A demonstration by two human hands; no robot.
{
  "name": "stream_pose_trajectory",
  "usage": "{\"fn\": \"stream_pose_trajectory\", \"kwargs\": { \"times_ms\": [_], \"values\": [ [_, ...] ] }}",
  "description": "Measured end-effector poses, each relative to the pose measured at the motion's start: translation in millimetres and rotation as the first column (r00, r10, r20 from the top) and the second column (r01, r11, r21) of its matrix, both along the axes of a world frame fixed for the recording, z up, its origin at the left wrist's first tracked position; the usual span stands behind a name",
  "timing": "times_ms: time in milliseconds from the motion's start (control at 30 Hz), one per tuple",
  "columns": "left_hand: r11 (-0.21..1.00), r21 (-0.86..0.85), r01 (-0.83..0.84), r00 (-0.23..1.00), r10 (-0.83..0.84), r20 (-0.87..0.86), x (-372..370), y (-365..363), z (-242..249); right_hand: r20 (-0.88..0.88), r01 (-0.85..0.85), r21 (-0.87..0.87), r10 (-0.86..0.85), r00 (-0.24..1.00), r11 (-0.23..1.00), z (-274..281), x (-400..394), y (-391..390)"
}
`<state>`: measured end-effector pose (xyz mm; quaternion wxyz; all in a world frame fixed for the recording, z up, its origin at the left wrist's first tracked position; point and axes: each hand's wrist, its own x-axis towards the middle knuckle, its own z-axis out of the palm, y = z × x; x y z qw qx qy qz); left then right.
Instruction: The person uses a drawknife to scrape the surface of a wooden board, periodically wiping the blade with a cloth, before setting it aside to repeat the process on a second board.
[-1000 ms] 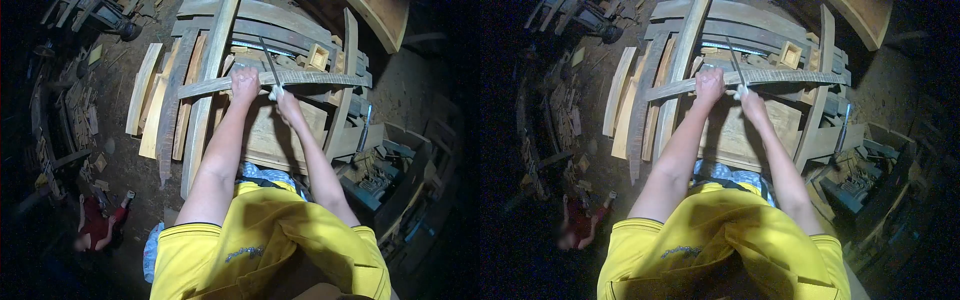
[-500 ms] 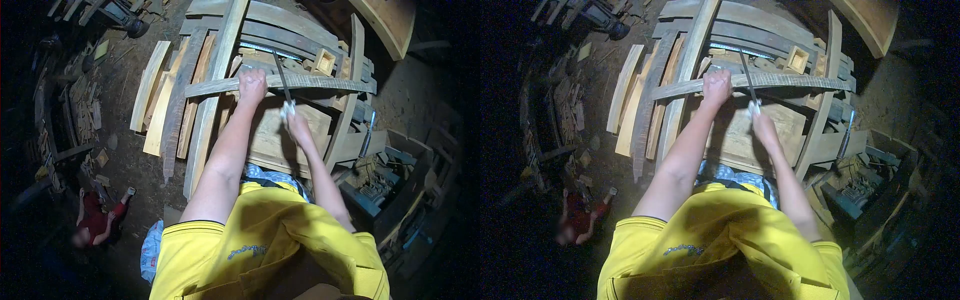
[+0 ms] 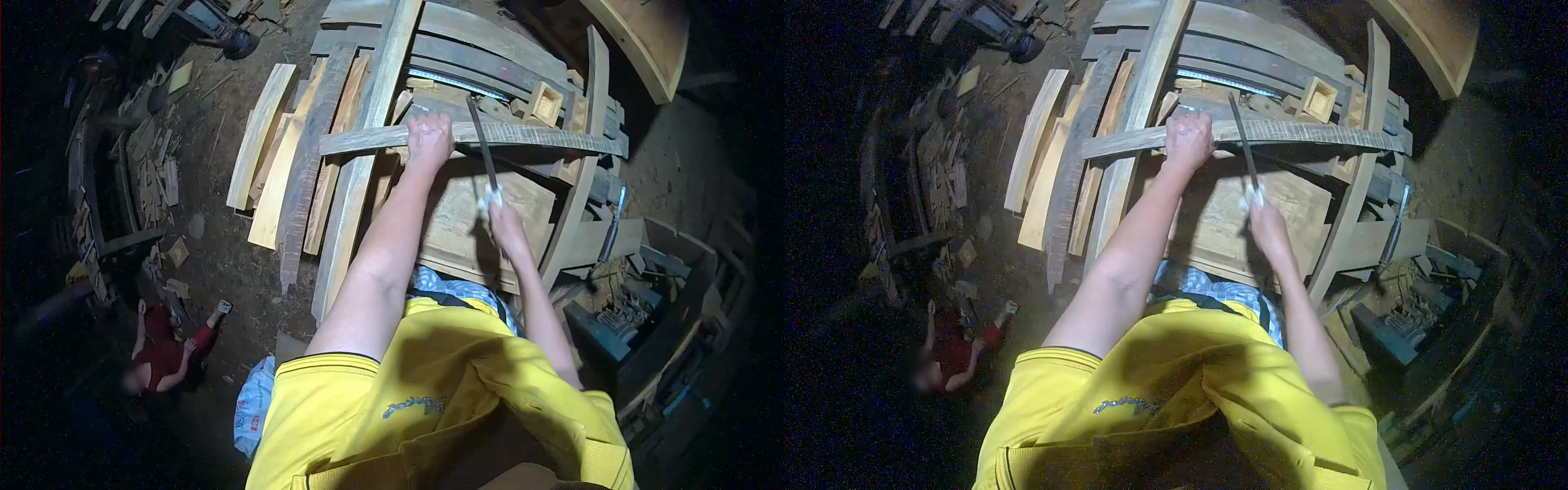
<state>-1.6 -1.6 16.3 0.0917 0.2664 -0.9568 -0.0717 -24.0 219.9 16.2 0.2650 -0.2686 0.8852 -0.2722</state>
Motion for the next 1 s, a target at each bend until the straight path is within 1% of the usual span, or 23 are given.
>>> {"fn": "stream_pose_trajectory", "kwargs": {
  "times_ms": [33,67,100,133,200,267,333,400,467,500,567,600,667,733,800,867,900,967,1000],
  "values": [
    [1.000,-0.012,-0.001,1.000,0.001,-0.010,0,0,-1,0.143,0.062,0.018,-0.064,0.988,0.998,18,8,7],
    [1.000,-0.024,0.006,1.000,-0.006,-0.018,2,2,-3,0.283,0.130,0.047,-0.138,0.949,0.990,27,15,12],
    [1.000,-0.025,0.010,1.000,-0.011,-0.017,3,2,-4,0.313,0.137,0.008,-0.133,0.940,0.991,25,10,6],
    [0.999,-0.031,0.007,1.000,-0.007,-0.014,2,1,-6,0.308,0.142,0.002,-0.135,0.942,0.990,17,-1,-6],
    [0.999,-0.043,0.006,1.000,-0.006,-0.016,-3,0,-5,0.155,0.024,-0.035,-0.018,0.988,0.999,-4,-29,-38],
    [1.000,0.003,0.008,1.000,-0.008,0.027,-1,0,-5,0.170,0.021,-0.033,-0.015,0.985,0.999,-3,-44,-65],
    [1.000,0.017,0.012,0.999,-0.012,0.036,1,1,-3,0.160,0.028,-0.042,-0.021,0.987,0.999,5,-37,-59],
    [0.999,0.033,-0.003,0.999,0.002,0.032,-2,0,0,0.147,0.030,0.043,-0.036,0.988,0.999,20,-17,-32],
    [1.000,0.013,-0.002,1.000,0.002,0.012,1,2,1,0.254,0.113,0.142,-0.147,0.956,0.983,27,3,-5],
    [1.000,0.028,-0.010,0.998,0.009,0.059,0,2,0,0.261,0.099,0.144,-0.134,0.956,0.985,30,7,-2],
    [0.998,0.056,-0.021,0.998,0.018,0.057,0,2,-1,0.263,0.112,0.134,-0.144,0.954,0.985,37,9,-1],
    [0.996,0.084,-0.021,0.999,0.017,0.046,-1,1,1,0.260,0.111,0.128,-0.141,0.955,0.986,29,3,-8],
    [0.997,0.070,-0.022,1.000,0.021,0.014,-1,1,5,0.030,0.020,-0.125,-0.016,0.999,0.992,4,-20,-36],
    [0.995,0.101,0.002,1.000,-0.001,-0.005,0,1,2,0.122,-0.001,0.013,-0.001,0.992,1.000,1,-42,-60],
    [0.996,0.088,0.004,1.000,-0.005,0.006,1,0,1,0.126,0.009,-0.025,-0.006,0.992,1.000,10,-37,-57],
    [0.997,0.080,-0.001,1.000,0.001,0.009,-1,1,1,0.154,0.055,0.138,-0.076,0.985,0.989,24,-17,-35],
    [0.997,0.080,-0.014,1.000,0.014,0.011,-2,1,0,0.154,0.048,0.137,-0.070,0.986,0.989,25,-8,-22],
    [0.996,0.084,-0.034,0.999,0.032,0.020,1,2,-1,0.198,0.082,0.164,-0.114,0.973,0.983,22,5,2],
    [0.997,0.077,-0.032,0.999,0.030,0.033,1,2,-2,0.201,0.081,0.165,-0.114,0.973,0.983,24,5,-1]
  ]
}}
